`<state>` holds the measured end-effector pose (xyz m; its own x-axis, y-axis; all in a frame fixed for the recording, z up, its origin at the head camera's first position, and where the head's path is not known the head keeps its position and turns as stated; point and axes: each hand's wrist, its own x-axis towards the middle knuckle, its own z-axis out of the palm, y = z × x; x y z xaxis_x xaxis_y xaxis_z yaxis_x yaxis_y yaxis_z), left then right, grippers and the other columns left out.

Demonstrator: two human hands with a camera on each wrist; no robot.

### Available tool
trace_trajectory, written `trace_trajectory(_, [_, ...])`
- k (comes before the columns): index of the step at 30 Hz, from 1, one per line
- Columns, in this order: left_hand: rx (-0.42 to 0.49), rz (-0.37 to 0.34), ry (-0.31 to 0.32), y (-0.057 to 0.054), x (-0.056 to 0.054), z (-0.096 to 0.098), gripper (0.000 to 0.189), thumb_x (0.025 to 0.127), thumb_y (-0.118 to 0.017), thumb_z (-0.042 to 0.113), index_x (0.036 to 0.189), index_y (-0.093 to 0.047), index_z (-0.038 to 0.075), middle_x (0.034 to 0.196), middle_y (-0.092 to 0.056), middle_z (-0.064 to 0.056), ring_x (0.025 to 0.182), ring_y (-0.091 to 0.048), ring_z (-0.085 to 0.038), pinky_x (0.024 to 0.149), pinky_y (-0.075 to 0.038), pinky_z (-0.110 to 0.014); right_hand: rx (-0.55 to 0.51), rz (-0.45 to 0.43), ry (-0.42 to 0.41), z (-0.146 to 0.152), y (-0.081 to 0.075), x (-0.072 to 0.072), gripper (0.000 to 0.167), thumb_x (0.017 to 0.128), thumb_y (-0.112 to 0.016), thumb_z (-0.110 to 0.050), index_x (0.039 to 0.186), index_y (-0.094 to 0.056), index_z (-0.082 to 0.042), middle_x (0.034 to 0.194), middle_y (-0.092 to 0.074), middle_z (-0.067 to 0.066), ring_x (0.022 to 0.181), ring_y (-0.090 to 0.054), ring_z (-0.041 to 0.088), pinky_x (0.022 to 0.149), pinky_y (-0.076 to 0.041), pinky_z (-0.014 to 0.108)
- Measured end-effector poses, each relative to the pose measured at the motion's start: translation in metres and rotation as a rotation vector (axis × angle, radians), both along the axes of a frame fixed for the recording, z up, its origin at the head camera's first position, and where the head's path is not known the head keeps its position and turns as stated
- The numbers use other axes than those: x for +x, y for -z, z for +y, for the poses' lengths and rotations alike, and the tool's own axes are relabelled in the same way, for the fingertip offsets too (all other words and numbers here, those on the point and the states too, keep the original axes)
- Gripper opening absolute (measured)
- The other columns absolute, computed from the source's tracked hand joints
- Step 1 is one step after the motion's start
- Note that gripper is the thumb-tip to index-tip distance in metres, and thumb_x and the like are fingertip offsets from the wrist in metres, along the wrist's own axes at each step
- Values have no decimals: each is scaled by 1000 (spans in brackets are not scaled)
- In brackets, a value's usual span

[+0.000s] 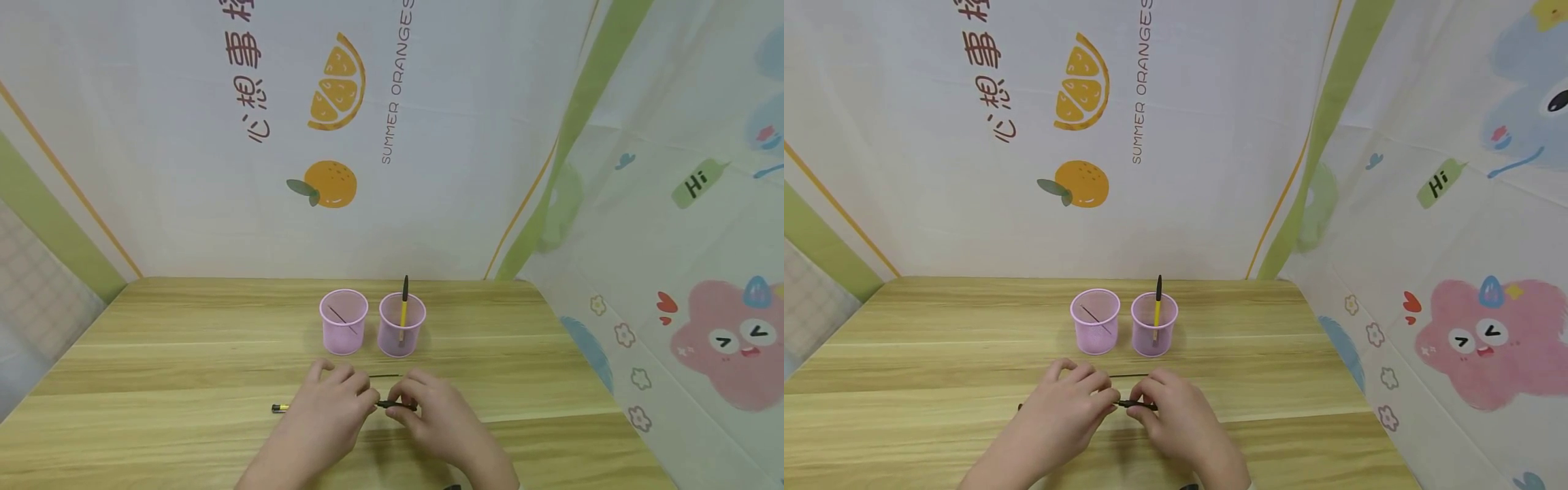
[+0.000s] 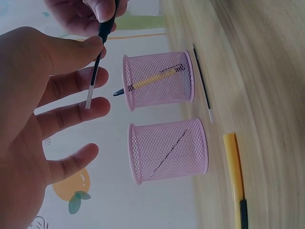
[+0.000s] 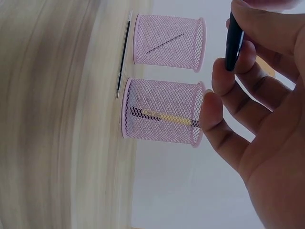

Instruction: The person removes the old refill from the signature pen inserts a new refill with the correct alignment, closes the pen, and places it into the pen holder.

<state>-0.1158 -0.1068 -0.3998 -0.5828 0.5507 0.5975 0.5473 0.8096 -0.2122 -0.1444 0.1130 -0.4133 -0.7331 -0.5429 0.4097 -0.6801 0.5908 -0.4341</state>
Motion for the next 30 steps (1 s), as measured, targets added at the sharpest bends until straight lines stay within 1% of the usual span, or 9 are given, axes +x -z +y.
trace_trajectory(7, [3,3,21,0,0,0,26,67,-88,12,78,-68,23,82,-61,12,83,-59,-12,87,-52,-42,2,2,3,0,0,1,13,90,-85,-19,94,-73,-22,87,-60,-16,78,-53,-5,68,-48,15])
trace_trajectory(10, [3,7,21,0,0,0,27,65,-88,10,78,-68,23,82,-61,12,83,-59,-12,87,-52,-42,0,-3,5,0,0,1,13,90,-85,-19,94,-73,-22,86,-59,-16,78,-53,-5,69,-48,15])
trace_trajectory(16, [-1,-2,10,1,0,-1,28,64,-87,8,77,-67,23,81,-60,12,82,-57,-12,87,-52,-42,-12,-6,3,1,1,1,13,91,-84,-18,94,-72,-21,87,-59,-16,78,-53,-5,69,-48,15])
trace_trajectory(21, [-1,-14,0,0,1,-2,28,64,-86,7,77,-66,23,81,-59,12,81,-57,-12,88,-52,-41,-13,-30,13,4,1,1,12,92,-84,-18,94,-73,-22,90,-61,-17,80,-54,-5,70,-49,16])
trace_trajectory(30, [-9,-26,-13,-4,2,-5,29,67,-87,9,83,-69,24,90,-66,11,88,-63,-12,90,-53,-42,-10,-32,37,7,0,1,11,92,-84,-20,96,-73,-22,88,-59,-18,79,-53,-5,70,-49,17])
